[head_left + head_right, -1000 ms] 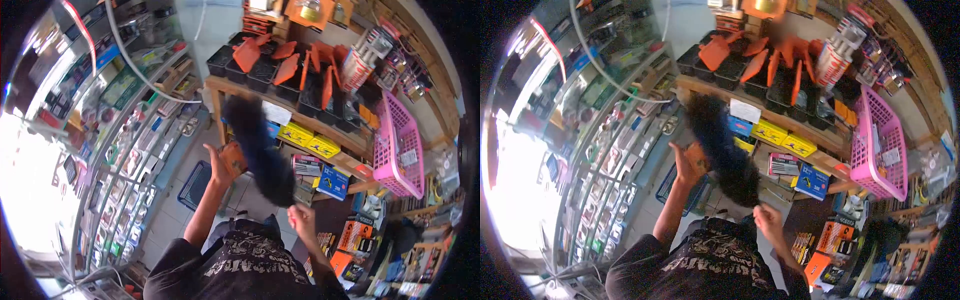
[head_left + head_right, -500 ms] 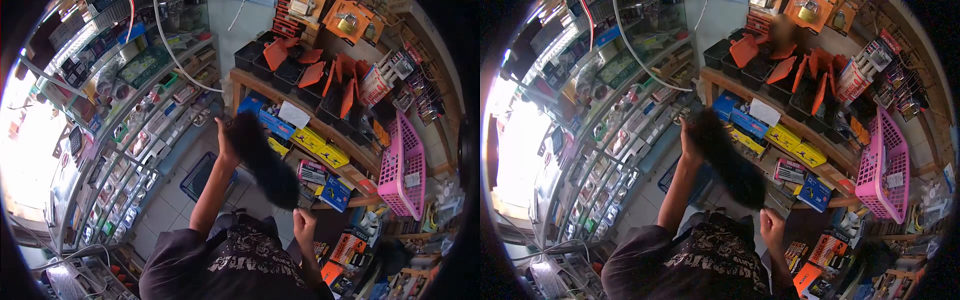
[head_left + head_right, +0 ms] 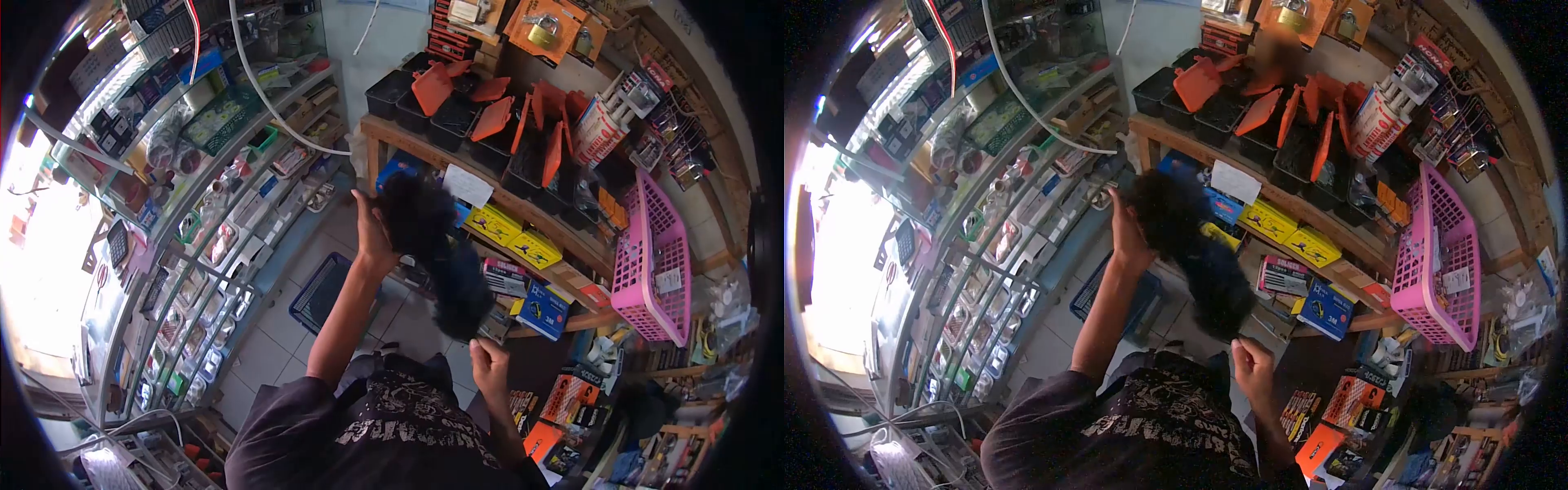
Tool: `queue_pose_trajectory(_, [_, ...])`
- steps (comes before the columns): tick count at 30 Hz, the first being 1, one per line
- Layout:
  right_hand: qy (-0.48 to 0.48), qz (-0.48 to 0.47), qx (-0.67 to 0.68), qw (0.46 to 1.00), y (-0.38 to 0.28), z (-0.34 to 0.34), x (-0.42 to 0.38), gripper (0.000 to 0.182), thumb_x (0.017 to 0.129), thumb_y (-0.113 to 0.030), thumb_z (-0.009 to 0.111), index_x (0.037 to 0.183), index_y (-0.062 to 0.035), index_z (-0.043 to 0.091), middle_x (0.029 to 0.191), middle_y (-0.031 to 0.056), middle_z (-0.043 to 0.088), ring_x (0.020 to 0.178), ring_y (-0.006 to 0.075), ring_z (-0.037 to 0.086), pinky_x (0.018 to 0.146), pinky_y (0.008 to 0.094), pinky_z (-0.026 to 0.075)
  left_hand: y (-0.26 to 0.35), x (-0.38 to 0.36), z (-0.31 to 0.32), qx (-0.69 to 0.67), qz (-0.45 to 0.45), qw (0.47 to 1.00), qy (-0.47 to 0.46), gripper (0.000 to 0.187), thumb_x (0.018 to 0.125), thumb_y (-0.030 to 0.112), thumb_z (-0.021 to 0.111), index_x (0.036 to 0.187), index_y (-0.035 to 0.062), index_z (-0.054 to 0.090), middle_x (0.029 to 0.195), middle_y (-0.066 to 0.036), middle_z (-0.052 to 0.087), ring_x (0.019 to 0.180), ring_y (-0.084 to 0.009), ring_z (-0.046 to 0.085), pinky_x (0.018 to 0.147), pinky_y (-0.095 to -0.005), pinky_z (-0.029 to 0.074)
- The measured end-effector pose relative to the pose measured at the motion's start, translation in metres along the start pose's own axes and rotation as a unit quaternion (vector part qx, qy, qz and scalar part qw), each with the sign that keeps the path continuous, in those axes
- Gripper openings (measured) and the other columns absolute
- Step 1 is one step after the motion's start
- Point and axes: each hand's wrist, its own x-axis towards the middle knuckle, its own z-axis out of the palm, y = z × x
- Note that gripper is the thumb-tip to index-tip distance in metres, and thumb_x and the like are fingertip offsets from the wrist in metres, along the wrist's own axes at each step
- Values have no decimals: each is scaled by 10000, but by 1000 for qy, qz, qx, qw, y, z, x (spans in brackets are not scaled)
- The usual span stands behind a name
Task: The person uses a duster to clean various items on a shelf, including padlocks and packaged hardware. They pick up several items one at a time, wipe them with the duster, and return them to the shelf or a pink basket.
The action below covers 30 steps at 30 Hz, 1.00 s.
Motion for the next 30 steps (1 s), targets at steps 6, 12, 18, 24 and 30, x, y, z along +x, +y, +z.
queue_pose_trajectory(6, [17, 32, 46, 998, -3, 22, 21, 301, 962, -161, 573, 726, 4, 487, 590, -24, 338, 550, 51, 298, 485, 261, 237, -29, -31, 15, -87, -116, 963, -225, 723, 938, 666, 320, 1328, 78, 471, 1219, -145, 553, 1138, -293, 556, 997, -466, 463])
queue_pose_trajectory(12, [-51, 47, 71, 995, 45, 23, -18, 400, 989, -229, 540, 663, -30, 423, 574, -20, 326, 510, 68, 286, 481, 284, 240, 21, -16, -4, -4, -51, 998, -37, 935, 848, 811, 220, 1384, 73, 427, 1390, -203, 453, 1280, -350, 461, 1103, -511, 336])
queue_pose_trajectory(18, [-39, 91, 137, 986, 17, 33, 5, 429, 1002, -262, 529, 650, -42, 424, 567, -8, 346, 491, 77, 313, 483, 290, 247, -7, -24, 12, 89, 13, 995, -39, 922, 880, 770, 216, 1504, 91, 242, 1514, -128, 328, 1389, -329, 327, 1142, -499, 269])
queue_pose_trajectory(24, [-65, 44, 130, 988, 70, 46, -43, 382, 1007, -207, 509, 678, -26, 436, 566, 3, 357, 500, 76, 324, 484, 295, 283, 23, -21, 5, 42, -39, 998, 0, 868, 876, 777, 197, 1327, 71, 428, 1308, -217, 527, 1226, -335, 524, 1025, -491, 434])
queue_pose_trajectory(30, [-21, -13, 13, 1000, 51, 49, -31, 280, 973, -146, 539, 733, -6, 505, 578, 16, 339, 524, 87, 316, 480, 287, 289, -1, -25, -5, 49, -44, 997, -34, 898, 855, 808, 178, 1315, 88, 454, 1238, -240, 563, 1163, -348, 563, 979, -481, 463])
